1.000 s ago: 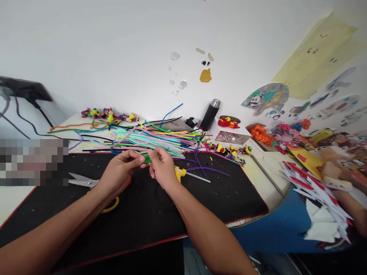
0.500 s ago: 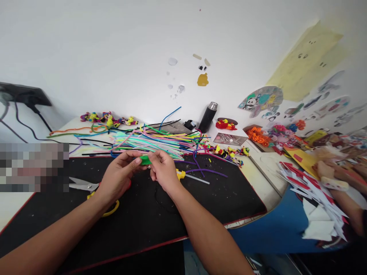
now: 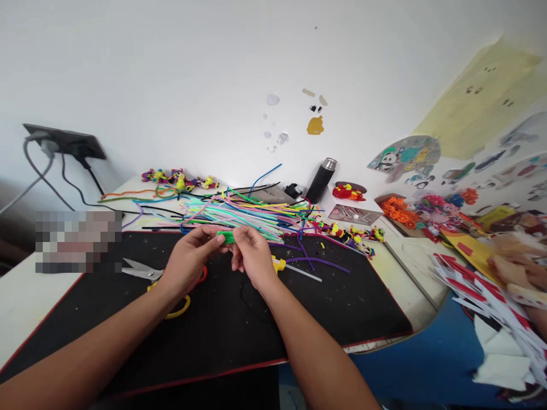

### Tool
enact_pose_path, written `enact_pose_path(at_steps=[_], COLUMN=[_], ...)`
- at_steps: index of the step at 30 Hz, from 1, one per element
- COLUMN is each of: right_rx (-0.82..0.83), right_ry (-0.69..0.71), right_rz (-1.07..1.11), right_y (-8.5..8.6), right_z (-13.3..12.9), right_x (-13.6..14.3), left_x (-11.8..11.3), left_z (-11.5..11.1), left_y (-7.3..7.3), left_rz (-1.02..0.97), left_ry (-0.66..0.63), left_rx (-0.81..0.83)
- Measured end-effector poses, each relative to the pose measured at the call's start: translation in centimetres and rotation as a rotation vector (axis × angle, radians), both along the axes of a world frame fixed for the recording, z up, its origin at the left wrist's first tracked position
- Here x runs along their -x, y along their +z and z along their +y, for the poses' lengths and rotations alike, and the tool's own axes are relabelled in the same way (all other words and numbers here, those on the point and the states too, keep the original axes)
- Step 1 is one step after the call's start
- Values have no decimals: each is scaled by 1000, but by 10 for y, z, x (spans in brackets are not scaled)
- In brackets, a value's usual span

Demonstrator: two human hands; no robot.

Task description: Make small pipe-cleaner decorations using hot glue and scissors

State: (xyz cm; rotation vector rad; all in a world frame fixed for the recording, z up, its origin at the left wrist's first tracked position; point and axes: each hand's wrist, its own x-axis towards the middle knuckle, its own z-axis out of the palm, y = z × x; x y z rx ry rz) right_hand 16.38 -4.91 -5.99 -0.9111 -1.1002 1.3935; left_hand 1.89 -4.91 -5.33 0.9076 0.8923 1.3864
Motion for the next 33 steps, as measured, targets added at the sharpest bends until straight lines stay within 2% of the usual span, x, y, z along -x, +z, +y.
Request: enact_pose_path(at_steps=[21, 33], right_rx=[-10, 1], right_ry=[-27, -41], right_rz=[-81, -15], right_y=[-1, -7], right_z=[-2, 1], right_x=[1, 7], left_x=[2, -1], left_z=[1, 1], left_y=[-6, -2], left_rz=[-63, -63], left_ry=[-75, -46], left_rx=[95, 98])
